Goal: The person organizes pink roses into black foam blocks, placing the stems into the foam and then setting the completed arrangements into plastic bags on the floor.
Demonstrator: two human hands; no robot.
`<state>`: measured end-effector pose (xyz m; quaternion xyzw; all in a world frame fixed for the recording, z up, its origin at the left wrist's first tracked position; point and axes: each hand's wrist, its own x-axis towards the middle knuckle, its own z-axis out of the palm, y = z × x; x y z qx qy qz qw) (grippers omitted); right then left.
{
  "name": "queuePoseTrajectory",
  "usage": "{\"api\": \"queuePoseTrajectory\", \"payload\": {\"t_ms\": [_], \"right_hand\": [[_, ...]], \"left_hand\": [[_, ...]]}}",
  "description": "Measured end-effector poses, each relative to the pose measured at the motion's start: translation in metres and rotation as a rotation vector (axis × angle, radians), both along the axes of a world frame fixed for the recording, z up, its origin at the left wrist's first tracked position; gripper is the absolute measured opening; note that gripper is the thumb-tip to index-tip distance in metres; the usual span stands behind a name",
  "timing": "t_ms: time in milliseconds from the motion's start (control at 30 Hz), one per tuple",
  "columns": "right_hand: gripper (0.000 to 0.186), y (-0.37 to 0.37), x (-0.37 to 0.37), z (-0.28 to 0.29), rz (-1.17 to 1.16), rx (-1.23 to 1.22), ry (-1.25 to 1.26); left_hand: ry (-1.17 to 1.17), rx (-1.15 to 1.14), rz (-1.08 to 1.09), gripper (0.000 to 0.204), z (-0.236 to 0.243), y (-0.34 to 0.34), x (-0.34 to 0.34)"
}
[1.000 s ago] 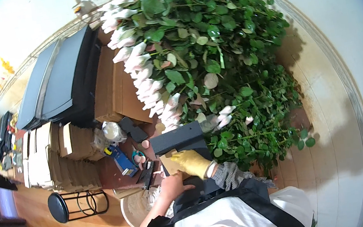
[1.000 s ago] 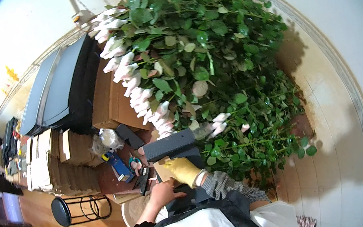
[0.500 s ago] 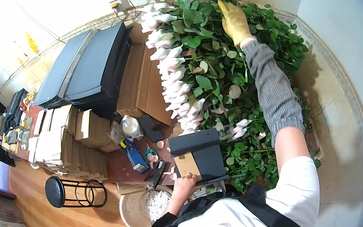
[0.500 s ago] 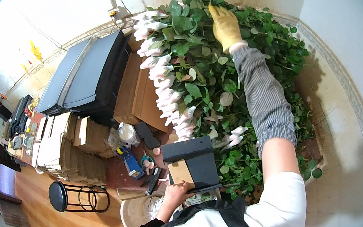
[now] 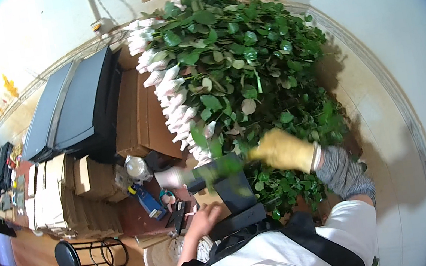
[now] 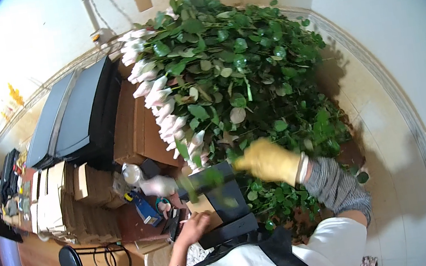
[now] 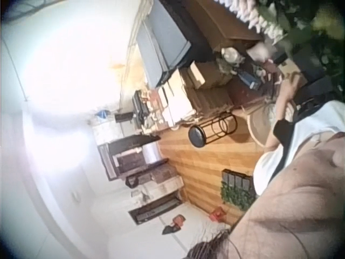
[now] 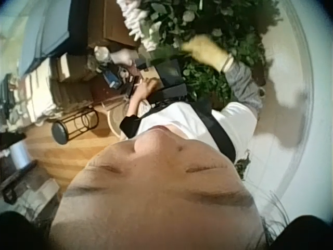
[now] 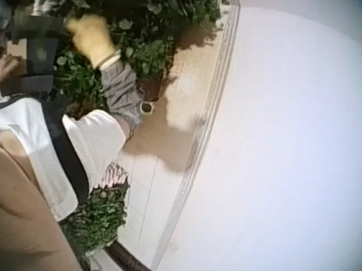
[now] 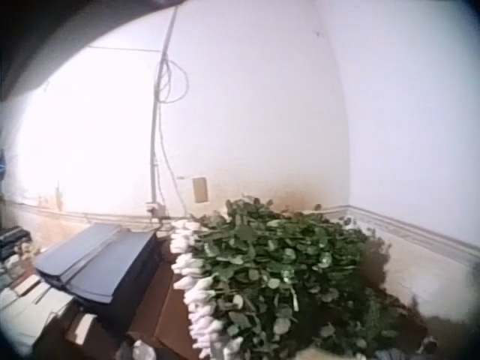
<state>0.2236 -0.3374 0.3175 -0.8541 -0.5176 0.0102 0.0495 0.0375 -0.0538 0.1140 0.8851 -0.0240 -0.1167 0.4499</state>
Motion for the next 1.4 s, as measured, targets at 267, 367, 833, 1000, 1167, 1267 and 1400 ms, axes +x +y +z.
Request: {"api": "queuePoseTrajectory", "payload": {"t_ms": [267, 367, 833, 1000, 1167, 1267, 1400], "right_hand": [[0.047, -0.064, -0.028, -0.206, 0.020, -0.440, 0.469], [0.053, -0.038, 0.032, -0.098, 0.024, -0.154, 0.563], [0.013, 0.101, 0.328, 0.088, -0.450, 0.536, -0.765], [0.022, 0.085, 0.198, 0.078, -0.054, 0.709, -0.378], [0.031, 0.047, 0.073, 0.001, 0.221, 0.152, -0.109], [0.027, -0.010, 0.021, -0.086, 0.114, 0.015, 0.209], [0.033, -0.074, -0.011, -0.214, -0.163, -0.214, 0.445]], "left_hand": [[0.074, -0.172, -0.201, 0.049, -0.026, 0.022, 0.016], [-0.076, 0.143, -0.170, 0.040, -0.022, -0.002, 0.007], [-0.155, -0.009, -0.037, 0.027, -0.021, -0.008, -0.007], [-0.060, -0.058, 0.022, 0.028, -0.016, -0.010, -0.006], [-0.108, -0.112, 0.061, 0.028, -0.040, -0.006, -0.011], [0.051, -0.023, -0.018, 0.021, -0.021, -0.010, 0.001], [-0.167, 0.059, -0.022, 0.019, -0.013, -0.011, -0.010]]}}
